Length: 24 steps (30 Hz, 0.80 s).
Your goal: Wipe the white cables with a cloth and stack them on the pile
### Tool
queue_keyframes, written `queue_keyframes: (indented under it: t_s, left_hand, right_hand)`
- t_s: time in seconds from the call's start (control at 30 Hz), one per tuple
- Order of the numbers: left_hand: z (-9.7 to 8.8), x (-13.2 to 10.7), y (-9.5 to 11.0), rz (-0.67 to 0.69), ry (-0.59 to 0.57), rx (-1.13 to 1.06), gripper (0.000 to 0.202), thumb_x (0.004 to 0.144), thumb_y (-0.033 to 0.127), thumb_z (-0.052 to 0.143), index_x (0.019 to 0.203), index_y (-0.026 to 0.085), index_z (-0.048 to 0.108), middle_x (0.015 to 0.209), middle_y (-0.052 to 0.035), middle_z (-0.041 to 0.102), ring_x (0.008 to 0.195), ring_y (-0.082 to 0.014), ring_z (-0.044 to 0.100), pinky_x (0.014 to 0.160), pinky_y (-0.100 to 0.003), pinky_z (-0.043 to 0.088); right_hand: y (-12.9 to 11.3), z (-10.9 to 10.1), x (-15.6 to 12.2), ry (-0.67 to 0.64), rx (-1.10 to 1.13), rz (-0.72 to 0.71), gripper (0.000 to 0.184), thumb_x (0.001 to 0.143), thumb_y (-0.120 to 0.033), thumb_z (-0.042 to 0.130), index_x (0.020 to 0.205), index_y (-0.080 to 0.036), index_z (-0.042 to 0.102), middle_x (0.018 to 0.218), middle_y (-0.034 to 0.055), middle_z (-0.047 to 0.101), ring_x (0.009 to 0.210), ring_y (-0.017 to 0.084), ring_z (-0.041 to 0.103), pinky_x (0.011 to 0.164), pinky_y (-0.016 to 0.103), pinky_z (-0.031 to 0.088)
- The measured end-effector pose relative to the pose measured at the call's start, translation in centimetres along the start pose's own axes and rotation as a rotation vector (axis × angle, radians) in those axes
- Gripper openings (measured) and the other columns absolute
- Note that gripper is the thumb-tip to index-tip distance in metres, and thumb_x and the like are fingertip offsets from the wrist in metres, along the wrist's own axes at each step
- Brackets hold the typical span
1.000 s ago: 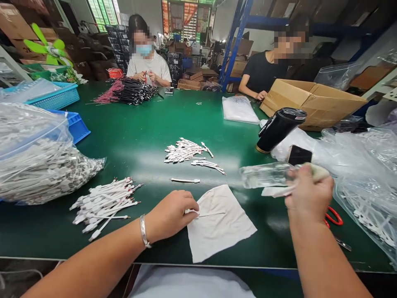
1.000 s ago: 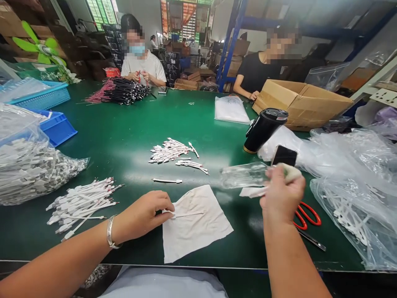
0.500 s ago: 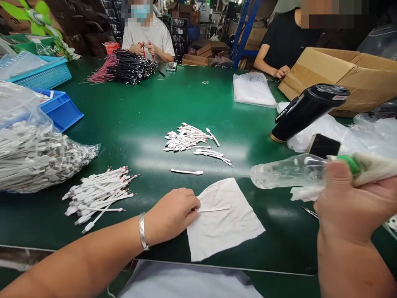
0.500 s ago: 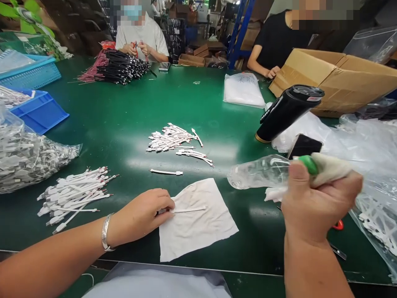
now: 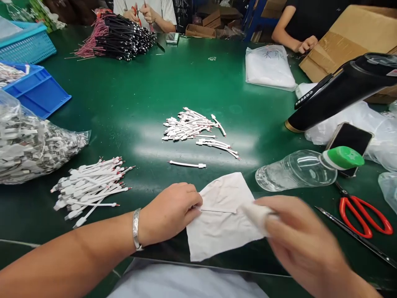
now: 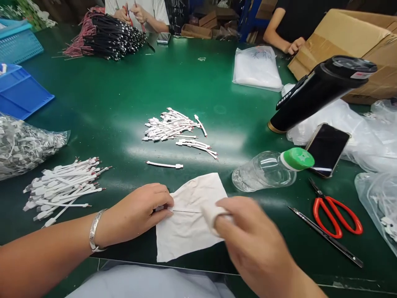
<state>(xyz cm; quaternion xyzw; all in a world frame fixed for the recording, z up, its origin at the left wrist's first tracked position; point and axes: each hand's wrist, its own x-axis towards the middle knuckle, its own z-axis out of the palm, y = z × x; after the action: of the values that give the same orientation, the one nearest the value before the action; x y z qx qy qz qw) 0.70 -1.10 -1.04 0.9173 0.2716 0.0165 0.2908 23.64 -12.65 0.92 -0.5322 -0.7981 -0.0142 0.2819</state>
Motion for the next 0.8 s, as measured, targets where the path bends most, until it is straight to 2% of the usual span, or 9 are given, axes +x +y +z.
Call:
queue_keyframes:
  t_s: [0.03, 0.1, 0.23, 0.47, 0.67, 0.8]
  left_hand:
    - [0.0, 0.0, 0.0, 0.000, -0.003, -0.001, 0.008, 0.084, 0.019, 0.053, 0.080, 0.016, 0.060, 0.077, -0.0012, 0.058, 0.074, -0.0138, 0.051, 0.069, -0.026, 0.038]
    - [-0.1, 0.1, 0.0, -0.005, -0.009, -0.002, 0.008, 0.084, 0.020, 0.053, 0.081, 0.016, 0.060, 0.078, -0.0013, 0.059, 0.075, -0.0140, 0.051, 0.069, -0.026, 0.038]
    - [-0.2, 0.2, -0.1, 0.005, -0.029, -0.001, 0.009, 0.085, 0.020, 0.053, 0.080, 0.016, 0.059, 0.078, -0.0013, 0.059, 0.075, -0.0142, 0.051, 0.069, -0.026, 0.037]
    - [-0.1, 0.4, -0.3, 0.007, -0.059, -0.020, 0.012, 0.086, 0.020, 0.052, 0.076, 0.016, 0.058, 0.078, -0.0009, 0.059, 0.074, -0.0137, 0.050, 0.069, -0.027, 0.037]
    - [-0.2, 0.6, -0.1, -0.017, -0.070, -0.040, 0.012, 0.085, 0.020, 0.053, 0.076, 0.016, 0.059, 0.078, -0.0007, 0.059, 0.075, -0.0137, 0.051, 0.069, -0.026, 0.037]
    - [-0.3, 0.7, -0.1, -0.027, -0.092, -0.036, 0.013, 0.085, 0.020, 0.053, 0.075, 0.016, 0.060, 0.078, -0.0006, 0.060, 0.074, -0.0136, 0.052, 0.069, -0.026, 0.037]
  right_hand:
    - [-0.3, 1.0, 0.4, -0.130, 0.034, -0.025, 0.031, 0.084, -0.002, 0.035, 0.087, -0.022, 0.059, 0.085, 0.0051, 0.058, 0.073, 0.015, 0.052, 0.062, 0.025, 0.044]
    - [-0.3, 2.9, 1.1, -0.231, 0.050, -0.063, 0.034, 0.083, 0.000, 0.034, 0.083, -0.020, 0.060, 0.082, 0.0052, 0.058, 0.070, 0.014, 0.050, 0.061, 0.025, 0.042]
    - [0.4, 5.0, 1.2, -0.292, -0.013, -0.111, 0.035, 0.080, 0.001, 0.035, 0.088, -0.020, 0.062, 0.086, 0.0065, 0.058, 0.073, 0.016, 0.047, 0.063, 0.027, 0.040]
    - [1.2, 3.7, -0.2, -0.374, -0.087, -0.204, 0.036, 0.074, 0.004, 0.035, 0.087, -0.017, 0.061, 0.083, 0.0080, 0.055, 0.073, 0.019, 0.044, 0.061, 0.030, 0.032]
    - [0.5, 5.2, 1.6, -0.398, -0.001, -0.254, 0.027, 0.080, -0.003, 0.037, 0.085, -0.017, 0.060, 0.077, 0.0054, 0.051, 0.065, 0.017, 0.038, 0.058, 0.030, 0.030]
    - [1.4, 4.4, 0.4, -0.425, -0.047, -0.240, 0.028, 0.078, 0.001, 0.037, 0.082, -0.016, 0.059, 0.079, 0.0057, 0.051, 0.067, 0.017, 0.038, 0.060, 0.031, 0.028]
